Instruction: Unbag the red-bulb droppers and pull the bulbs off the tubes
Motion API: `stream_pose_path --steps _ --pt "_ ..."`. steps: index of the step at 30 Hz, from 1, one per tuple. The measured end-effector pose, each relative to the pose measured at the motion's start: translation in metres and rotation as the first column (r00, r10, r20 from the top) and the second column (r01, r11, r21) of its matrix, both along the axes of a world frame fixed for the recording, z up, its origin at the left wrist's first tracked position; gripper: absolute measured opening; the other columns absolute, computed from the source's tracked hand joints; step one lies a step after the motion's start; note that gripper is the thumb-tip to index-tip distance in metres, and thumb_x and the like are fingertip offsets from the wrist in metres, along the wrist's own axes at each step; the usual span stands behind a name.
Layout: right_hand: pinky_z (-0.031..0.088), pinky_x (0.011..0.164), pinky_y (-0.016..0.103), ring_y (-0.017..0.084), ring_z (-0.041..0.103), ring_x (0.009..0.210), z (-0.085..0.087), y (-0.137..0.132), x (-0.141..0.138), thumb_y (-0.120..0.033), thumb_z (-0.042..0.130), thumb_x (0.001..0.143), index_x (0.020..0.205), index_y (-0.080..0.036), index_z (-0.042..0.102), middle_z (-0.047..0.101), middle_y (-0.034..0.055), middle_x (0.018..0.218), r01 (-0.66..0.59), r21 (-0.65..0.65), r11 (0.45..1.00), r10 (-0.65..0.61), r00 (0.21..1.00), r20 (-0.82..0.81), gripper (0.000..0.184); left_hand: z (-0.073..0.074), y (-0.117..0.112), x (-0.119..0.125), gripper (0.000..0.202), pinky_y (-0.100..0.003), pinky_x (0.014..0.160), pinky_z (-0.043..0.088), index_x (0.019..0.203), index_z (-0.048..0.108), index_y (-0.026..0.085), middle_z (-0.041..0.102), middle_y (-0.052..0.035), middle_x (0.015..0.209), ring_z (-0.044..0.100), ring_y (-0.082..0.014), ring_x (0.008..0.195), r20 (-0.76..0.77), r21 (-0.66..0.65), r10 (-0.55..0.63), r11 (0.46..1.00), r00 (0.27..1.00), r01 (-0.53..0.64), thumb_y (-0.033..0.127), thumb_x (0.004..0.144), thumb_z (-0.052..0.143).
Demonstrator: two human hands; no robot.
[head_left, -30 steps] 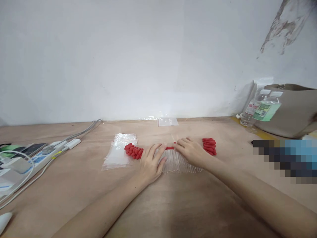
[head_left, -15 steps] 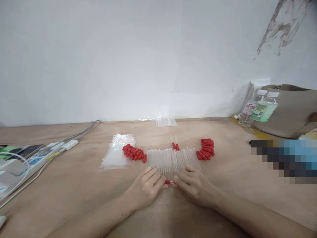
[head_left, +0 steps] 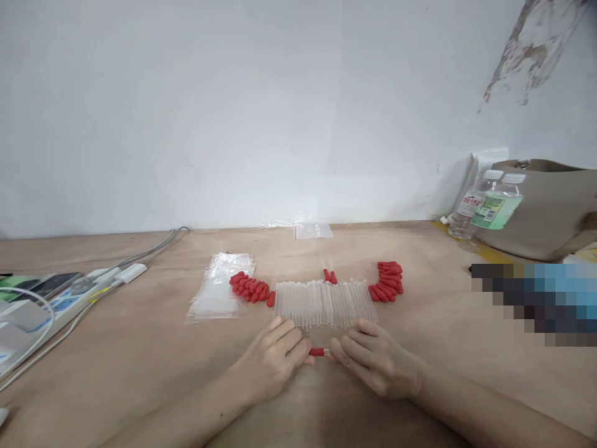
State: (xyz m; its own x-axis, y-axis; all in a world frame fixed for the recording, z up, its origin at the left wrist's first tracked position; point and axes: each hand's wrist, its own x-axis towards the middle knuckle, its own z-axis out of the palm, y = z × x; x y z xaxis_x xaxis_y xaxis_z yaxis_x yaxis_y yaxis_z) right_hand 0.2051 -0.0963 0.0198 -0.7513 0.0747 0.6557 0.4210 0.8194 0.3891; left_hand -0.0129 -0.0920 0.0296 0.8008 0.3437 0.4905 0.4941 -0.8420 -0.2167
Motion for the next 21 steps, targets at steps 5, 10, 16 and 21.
stream_pose_path --steps 5,10,16,21 --pt "0.029 0.049 0.027 0.008 0.042 0.053 0.003 0.001 0.001 -0.006 0.047 0.082 0.083 -0.005 0.060 0.052 0.0008 0.063 -0.019 0.085 0.996 0.018 1.000 0.007 0.013 0.005 -0.002 -0.002 0.027 -0.028 0.058 0.026 0.067 0.051 0.014 0.047 -0.0003 0.061 0.040 -0.0132 0.061 -0.007 -0.046 -0.010 0.999 1.000 0.010 0.023 0.090 0.040" --pt "0.030 0.049 0.026 0.007 0.043 0.054 0.005 0.001 0.003 -0.007 0.045 0.083 0.083 -0.005 0.061 0.053 0.0015 0.066 -0.020 0.133 0.991 0.017 0.999 0.030 0.015 0.010 -0.003 -0.003 0.028 -0.027 0.058 0.027 0.067 0.052 0.015 0.048 -0.0005 0.061 0.040 -0.0131 0.061 -0.006 -0.062 -0.024 0.998 1.000 0.024 0.022 0.091 0.038" --pt "0.034 0.050 0.026 0.007 0.046 0.057 0.007 0.001 0.003 -0.007 0.047 0.082 0.082 -0.007 0.062 0.053 0.0015 0.068 -0.028 0.207 0.978 0.018 0.999 0.049 0.014 0.013 -0.004 -0.003 0.029 -0.027 0.058 0.029 0.065 0.050 0.015 0.047 -0.0007 0.060 0.039 -0.0128 0.059 -0.013 -0.092 -0.056 0.994 0.998 0.055 0.021 0.090 0.037" --pt "0.035 0.051 0.025 0.007 0.047 0.059 0.006 0.002 0.006 -0.010 0.053 0.080 0.082 -0.007 0.064 0.053 0.0024 0.070 -0.046 0.247 0.968 0.030 0.997 0.069 0.012 0.020 -0.005 -0.002 0.030 -0.026 0.057 0.029 0.064 0.049 0.014 0.047 -0.0010 0.060 0.038 -0.0125 0.059 -0.008 -0.165 -0.094 0.982 0.996 0.091 0.018 0.090 0.034"
